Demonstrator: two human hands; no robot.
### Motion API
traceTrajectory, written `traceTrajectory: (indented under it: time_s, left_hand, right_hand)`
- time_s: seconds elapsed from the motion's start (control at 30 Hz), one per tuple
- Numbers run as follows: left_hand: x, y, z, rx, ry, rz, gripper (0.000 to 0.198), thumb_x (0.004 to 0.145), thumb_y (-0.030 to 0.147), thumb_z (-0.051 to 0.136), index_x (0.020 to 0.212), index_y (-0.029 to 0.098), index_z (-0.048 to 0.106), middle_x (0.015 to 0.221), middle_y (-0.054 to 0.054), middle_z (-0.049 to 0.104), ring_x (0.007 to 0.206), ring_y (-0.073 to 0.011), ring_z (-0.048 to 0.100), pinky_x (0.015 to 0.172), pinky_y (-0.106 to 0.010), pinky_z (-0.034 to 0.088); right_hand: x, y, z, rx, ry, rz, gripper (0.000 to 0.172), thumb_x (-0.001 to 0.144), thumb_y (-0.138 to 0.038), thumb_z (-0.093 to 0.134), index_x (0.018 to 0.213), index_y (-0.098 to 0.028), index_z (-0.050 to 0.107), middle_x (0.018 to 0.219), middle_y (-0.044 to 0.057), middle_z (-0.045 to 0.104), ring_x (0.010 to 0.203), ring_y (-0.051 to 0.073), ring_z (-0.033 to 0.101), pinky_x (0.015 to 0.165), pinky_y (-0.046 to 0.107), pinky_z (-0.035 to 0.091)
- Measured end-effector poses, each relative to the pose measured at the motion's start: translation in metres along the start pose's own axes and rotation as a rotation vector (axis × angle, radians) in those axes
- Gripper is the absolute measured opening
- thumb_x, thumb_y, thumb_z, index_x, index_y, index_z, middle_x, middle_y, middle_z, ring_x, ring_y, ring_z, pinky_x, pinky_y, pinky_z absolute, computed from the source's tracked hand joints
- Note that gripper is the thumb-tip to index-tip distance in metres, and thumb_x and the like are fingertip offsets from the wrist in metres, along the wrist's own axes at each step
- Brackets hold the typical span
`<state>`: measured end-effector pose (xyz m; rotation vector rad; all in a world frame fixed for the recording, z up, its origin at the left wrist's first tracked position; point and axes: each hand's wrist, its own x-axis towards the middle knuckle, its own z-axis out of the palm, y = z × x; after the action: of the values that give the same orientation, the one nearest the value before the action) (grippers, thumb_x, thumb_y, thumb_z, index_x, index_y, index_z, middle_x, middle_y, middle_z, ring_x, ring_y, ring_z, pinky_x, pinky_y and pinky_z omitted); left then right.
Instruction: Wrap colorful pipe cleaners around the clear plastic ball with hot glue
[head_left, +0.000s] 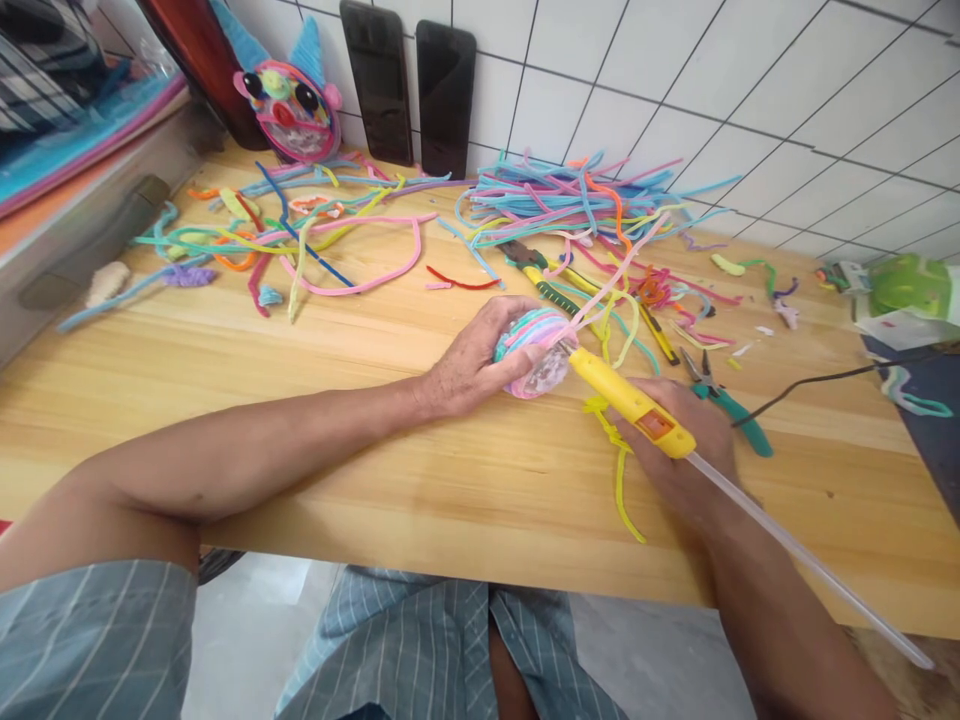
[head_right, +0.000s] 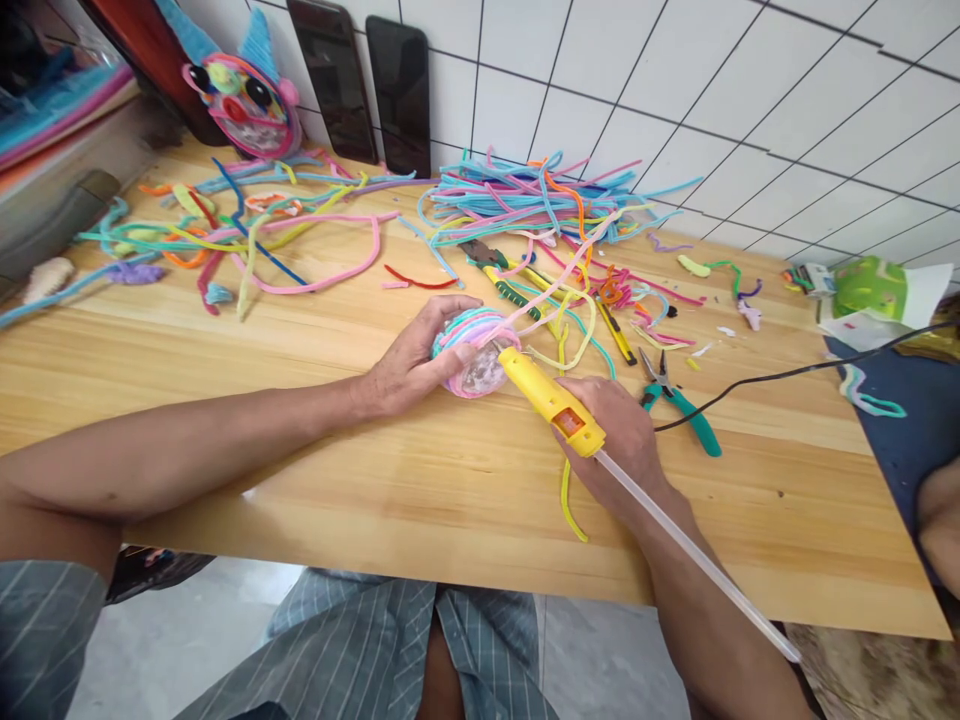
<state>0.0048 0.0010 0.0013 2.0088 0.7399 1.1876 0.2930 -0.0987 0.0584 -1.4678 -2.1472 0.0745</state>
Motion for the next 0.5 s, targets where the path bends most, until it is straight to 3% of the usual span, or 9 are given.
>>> traceTrajectory:
  time_s: [0.5]
  left_hand:
    - [0.0007,-0.0007,-0.0003,0.000,-0.002,0.012,0.056,0.112,0.063,0.057,0.149,0.021,0.056,0.146,-0.015,0.070,0.134,-0.0284,0.070,0.120,-0.047,0.058]
  right_hand:
    - [-0.0011,0.0018,0.0019,-0.039,-0.007,0.032,0.023,0.102,-0.043,0.069,0.117,-0.028,0.078,0.104,0.009,0.085,0.092,0.031,0.080,0.085,0.046,0.066]
